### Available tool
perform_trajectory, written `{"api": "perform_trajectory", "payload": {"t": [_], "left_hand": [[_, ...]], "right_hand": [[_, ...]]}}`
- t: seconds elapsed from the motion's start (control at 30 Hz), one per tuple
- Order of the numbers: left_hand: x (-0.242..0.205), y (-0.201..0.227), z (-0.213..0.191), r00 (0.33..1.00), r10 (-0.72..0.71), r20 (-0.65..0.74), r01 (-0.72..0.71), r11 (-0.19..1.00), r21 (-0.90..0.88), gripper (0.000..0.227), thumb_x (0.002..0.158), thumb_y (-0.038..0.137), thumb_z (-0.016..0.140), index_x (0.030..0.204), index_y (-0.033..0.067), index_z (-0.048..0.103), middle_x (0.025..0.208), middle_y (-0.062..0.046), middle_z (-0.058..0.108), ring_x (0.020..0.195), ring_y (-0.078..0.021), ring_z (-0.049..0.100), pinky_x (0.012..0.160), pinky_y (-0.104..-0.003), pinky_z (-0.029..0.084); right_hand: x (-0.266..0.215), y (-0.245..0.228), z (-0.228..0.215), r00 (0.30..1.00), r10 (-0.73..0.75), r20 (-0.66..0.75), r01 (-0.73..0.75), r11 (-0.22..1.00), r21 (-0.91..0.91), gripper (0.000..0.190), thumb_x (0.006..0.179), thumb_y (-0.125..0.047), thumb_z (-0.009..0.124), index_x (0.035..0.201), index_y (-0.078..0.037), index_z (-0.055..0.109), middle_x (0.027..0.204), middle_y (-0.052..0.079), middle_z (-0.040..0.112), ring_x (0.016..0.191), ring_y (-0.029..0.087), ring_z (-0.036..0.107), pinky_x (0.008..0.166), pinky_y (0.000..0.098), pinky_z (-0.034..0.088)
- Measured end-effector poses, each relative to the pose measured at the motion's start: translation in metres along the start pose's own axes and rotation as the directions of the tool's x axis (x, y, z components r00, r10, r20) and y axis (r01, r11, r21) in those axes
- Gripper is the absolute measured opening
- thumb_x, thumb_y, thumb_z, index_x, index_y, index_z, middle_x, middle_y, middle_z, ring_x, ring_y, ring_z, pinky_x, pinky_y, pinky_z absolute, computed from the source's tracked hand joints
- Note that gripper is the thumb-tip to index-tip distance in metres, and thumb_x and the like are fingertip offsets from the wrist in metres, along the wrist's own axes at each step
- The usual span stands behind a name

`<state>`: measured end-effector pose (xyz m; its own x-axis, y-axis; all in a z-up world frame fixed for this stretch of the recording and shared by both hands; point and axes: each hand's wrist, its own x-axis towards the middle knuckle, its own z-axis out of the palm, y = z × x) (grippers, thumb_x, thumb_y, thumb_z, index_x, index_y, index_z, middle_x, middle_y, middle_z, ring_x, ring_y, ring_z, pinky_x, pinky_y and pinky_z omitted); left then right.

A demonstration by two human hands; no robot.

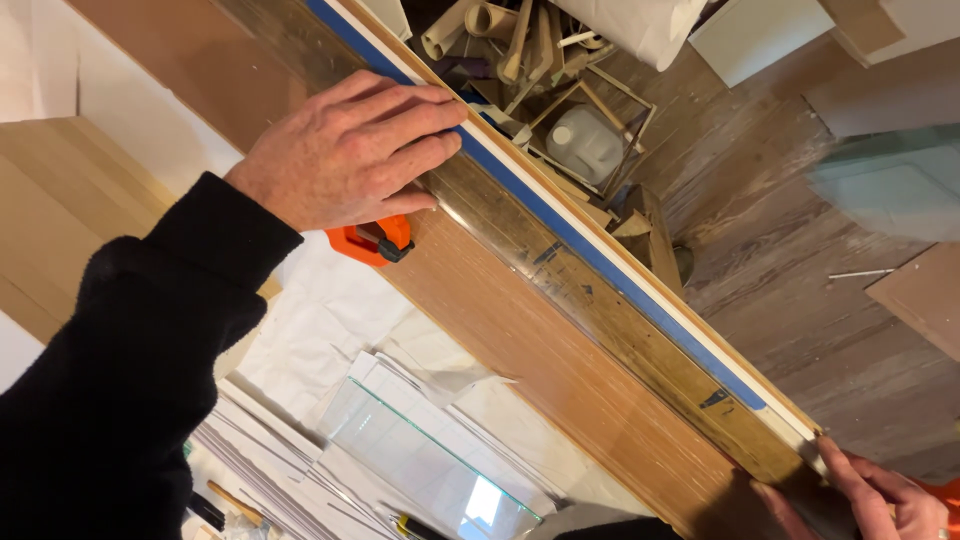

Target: Cutting and preparing thin strips of material for art framing using a utility knife and a straight edge.

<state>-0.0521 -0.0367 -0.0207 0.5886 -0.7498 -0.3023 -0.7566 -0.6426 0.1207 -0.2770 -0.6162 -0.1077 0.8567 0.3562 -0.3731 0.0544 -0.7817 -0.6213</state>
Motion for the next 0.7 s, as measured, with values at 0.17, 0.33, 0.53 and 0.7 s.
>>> {"api": "perform_trajectory", "payload": {"t": [0.17, 0.33, 0.53, 0.7], "left_hand": [[-0.001, 0.006, 0.005, 0.999, -0.034, -0.021, 0.033, 0.999, -0.022, 0.060, 0.086, 0.047, 0.082, 0.129, 0.0082, 0.067, 0.148, -0.004, 0.059, 0.137, -0.0202, 0.055, 0.115, -0.037, 0.045], [-0.007, 0.026, 0.007, 0.989, -0.125, -0.084, 0.129, 0.991, 0.038, 0.054, 0.091, 0.036, 0.080, 0.132, 0.0039, 0.066, 0.152, -0.008, 0.058, 0.135, -0.0214, 0.055, 0.112, -0.040, 0.044], [-0.006, 0.032, 0.004, 0.984, -0.149, -0.095, 0.156, 0.985, 0.070, 0.061, 0.086, 0.036, 0.077, 0.138, 0.0056, 0.064, 0.149, -0.008, 0.059, 0.132, -0.0215, 0.056, 0.110, -0.040, 0.044], [-0.001, 0.039, 0.004, 0.980, -0.175, -0.096, 0.189, 0.969, 0.161, 0.067, 0.086, 0.043, 0.073, 0.143, 0.0113, 0.061, 0.137, -0.004, 0.060, 0.124, -0.0201, 0.055, 0.101, -0.039, 0.046]], "right_hand": [[-0.004, -0.008, 0.005, 0.996, 0.021, -0.088, -0.019, 1.000, 0.023, 0.071, 0.054, -0.021, 0.093, 0.118, 0.002, 0.070, 0.094, 0.024, 0.073, 0.089, 0.032, 0.075, 0.089, 0.0366, 0.059], [-0.018, 0.022, 0.021, 0.997, 0.053, -0.056, -0.059, 0.993, -0.103, 0.079, 0.051, -0.023, 0.099, 0.121, 0.004, 0.072, 0.091, 0.022, 0.075, 0.083, 0.032, 0.075, 0.079, 0.0380, 0.060], [-0.012, 0.027, 0.023, 0.977, -0.115, -0.178, 0.139, 0.981, 0.133, 0.074, 0.061, -0.024, 0.093, 0.127, -0.004, 0.067, 0.104, 0.015, 0.071, 0.094, 0.025, 0.073, 0.086, 0.0294, 0.058], [-0.011, 0.012, 0.019, 0.975, -0.052, -0.214, 0.034, 0.996, -0.087, 0.080, 0.049, -0.024, 0.098, 0.121, -0.004, 0.070, 0.102, 0.015, 0.063, 0.089, 0.025, 0.063, 0.075, 0.0297, 0.053]]}}
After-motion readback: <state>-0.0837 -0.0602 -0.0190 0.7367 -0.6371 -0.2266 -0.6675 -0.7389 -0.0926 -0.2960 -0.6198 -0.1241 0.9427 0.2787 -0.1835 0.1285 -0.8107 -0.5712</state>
